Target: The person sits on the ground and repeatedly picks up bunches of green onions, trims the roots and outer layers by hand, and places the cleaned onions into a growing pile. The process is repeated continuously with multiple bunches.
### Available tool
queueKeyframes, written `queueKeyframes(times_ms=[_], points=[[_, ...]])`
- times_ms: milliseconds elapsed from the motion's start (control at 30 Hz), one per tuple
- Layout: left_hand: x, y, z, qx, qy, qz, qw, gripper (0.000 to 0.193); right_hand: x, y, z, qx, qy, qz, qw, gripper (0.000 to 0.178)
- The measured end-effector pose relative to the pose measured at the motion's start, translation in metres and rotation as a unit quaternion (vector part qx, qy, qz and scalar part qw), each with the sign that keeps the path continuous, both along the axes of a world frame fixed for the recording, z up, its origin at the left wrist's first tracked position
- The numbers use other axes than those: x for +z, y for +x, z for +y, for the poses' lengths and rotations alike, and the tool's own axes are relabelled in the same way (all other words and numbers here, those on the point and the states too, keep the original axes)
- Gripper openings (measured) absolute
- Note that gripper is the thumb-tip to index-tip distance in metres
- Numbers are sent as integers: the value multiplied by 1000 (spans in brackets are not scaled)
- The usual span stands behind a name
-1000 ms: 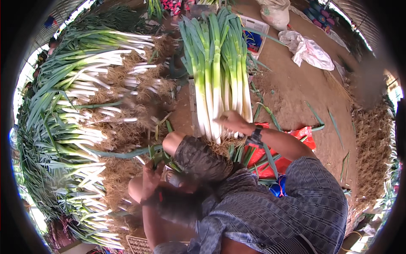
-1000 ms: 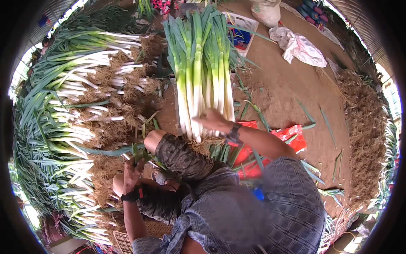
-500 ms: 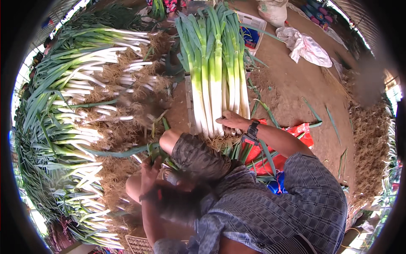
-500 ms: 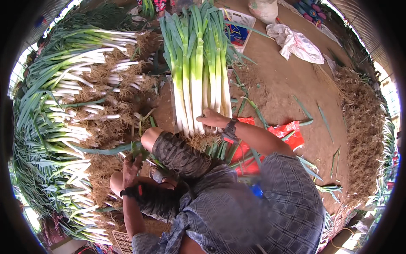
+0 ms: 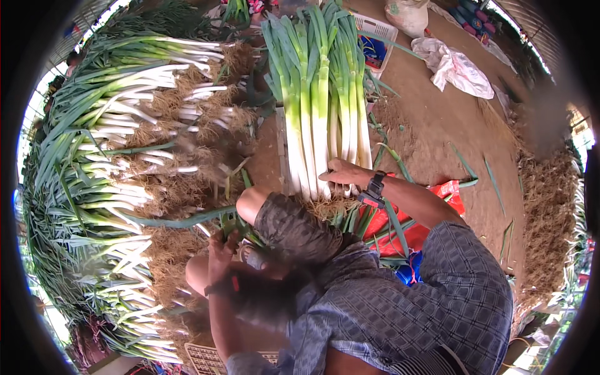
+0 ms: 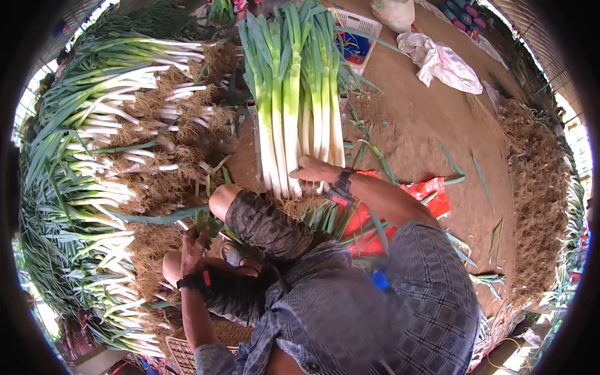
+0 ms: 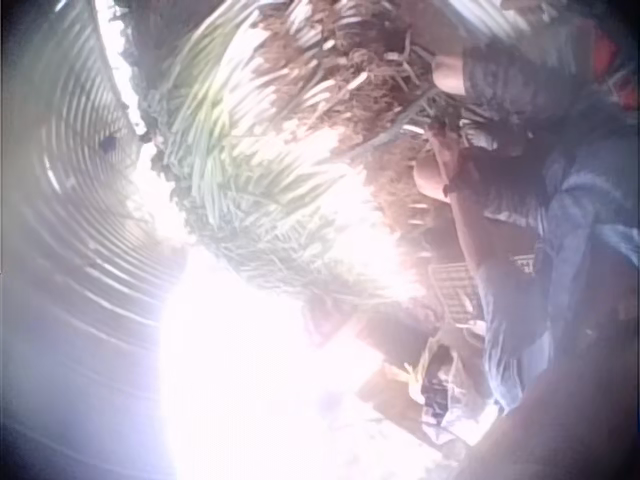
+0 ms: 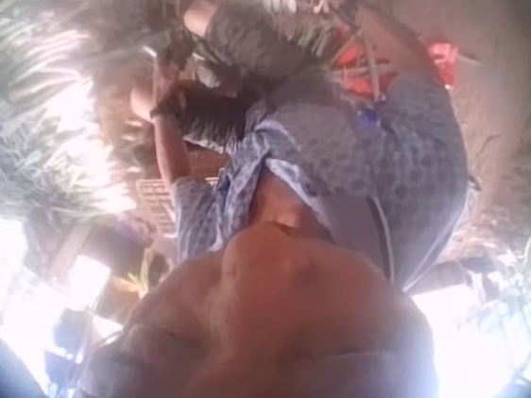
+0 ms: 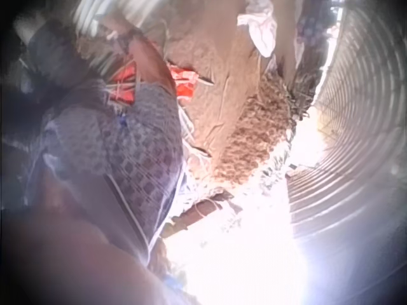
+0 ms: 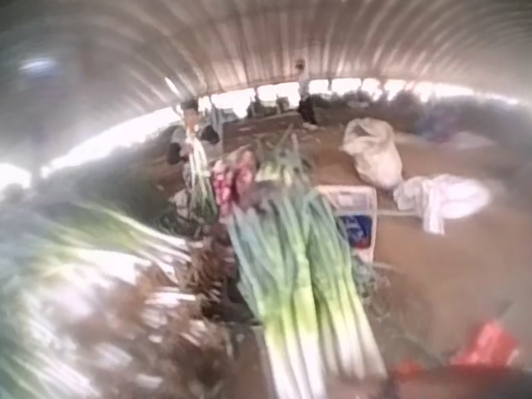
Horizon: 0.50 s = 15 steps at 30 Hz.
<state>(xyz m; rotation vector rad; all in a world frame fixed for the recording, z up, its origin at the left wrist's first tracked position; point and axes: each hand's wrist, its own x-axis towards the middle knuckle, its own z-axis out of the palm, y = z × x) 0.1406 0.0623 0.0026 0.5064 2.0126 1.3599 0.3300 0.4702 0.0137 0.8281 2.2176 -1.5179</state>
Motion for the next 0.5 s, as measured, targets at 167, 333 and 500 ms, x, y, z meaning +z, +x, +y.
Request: queueKeyframes(times_ms=[167,333,500], points=[[-1,-4,4,-24,-23,-27,999,31,13,16,13,-25,-36,16,999,39],[-2,1,9,0,25,-39,999,20,21,1,6,-50,388,261,883,53],[-10,-5,20,-3,-8,-22,1000,22,-30,-57,-7,19,550,262,793,70]])
